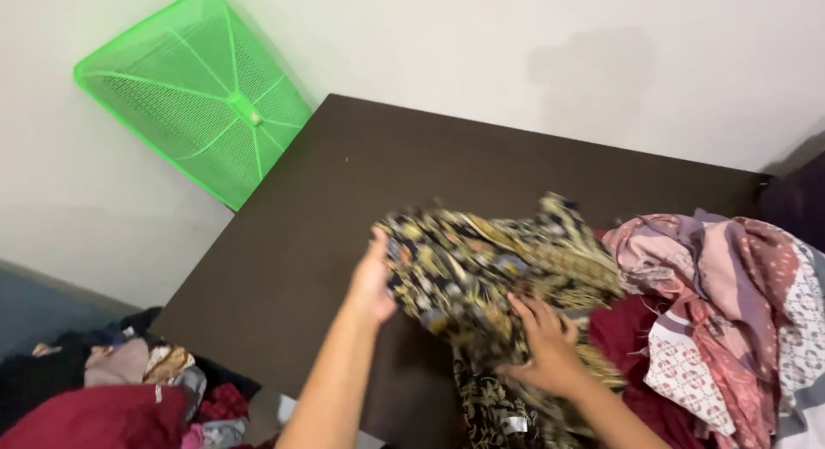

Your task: The person folds various pieces of clothing and places them into a suitcase.

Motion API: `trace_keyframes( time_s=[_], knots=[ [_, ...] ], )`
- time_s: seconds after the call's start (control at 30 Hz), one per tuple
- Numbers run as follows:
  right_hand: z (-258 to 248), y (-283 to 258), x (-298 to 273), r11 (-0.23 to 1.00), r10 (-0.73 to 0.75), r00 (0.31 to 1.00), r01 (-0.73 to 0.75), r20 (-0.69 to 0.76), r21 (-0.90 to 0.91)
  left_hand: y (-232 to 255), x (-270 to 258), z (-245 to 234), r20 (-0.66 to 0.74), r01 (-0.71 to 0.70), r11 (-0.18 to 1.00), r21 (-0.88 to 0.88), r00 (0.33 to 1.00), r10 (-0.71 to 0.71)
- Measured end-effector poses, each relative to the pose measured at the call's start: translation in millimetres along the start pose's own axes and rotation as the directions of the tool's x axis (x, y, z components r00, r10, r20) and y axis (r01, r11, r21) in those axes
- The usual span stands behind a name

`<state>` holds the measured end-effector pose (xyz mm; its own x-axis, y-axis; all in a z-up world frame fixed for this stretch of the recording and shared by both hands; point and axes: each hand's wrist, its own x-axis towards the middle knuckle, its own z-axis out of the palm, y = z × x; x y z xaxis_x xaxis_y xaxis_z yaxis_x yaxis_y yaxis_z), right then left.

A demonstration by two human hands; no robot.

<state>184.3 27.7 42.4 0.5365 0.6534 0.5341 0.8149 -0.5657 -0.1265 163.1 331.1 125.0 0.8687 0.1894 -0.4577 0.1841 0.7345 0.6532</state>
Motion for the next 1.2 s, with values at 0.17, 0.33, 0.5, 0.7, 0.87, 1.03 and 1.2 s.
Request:
trace_keyframes(
  time_s=[0.17, 0.33, 0.5, 0.7, 0.87, 1.03, 1.2],
  knots=[
    [2, 73, 20, 0.654, 0.460, 0.385, -0.757, 0.800, -0.012, 70, 60, -36, 0.171, -0.098, 0.995, -0.027, 0.980, 0.101],
    [-104, 135, 84, 0.400, 0.618, 0.681, -0.702, 0.392, 0.589, 145, 81, -33, 0.262, -0.106, 0.970, -0.217, 0.951, 0.162],
    [-31, 225, 56, 0.655, 0.571, 0.813, -0.372, -0.109, 0.657, 139, 173, -69, -0.029, -0.232, 0.944, -0.235, 0.972, 0.231],
    [10, -16, 83, -0.220, 0.758, 0.001, -0.941, 0.652, 0.257, -5, 296, -206, -0.062, -0.080, 0.866, 0.493, 0.990, 0.127],
    [133, -21, -20, -0.052, 0.760, 0.028, -0.993, 0.649, 0.104, 12, 209, -205, 0.017, -0.029, 0.086, 0.996, 0.990, 0.137],
    [124, -10, -35, -0.016, 0.801, -0.068, -0.996, 0.595, -0.093, 10, 221, -233, 0.112, -0.018, -0.357, 0.934, 0.963, 0.245],
    [36, 61, -27, 0.289, 0.955, 0.291, -0.880, -0.051, 0.377, 52, 240, -213, 0.663, -0.560, -0.359, 0.746, 0.674, 0.325]
  ],
)
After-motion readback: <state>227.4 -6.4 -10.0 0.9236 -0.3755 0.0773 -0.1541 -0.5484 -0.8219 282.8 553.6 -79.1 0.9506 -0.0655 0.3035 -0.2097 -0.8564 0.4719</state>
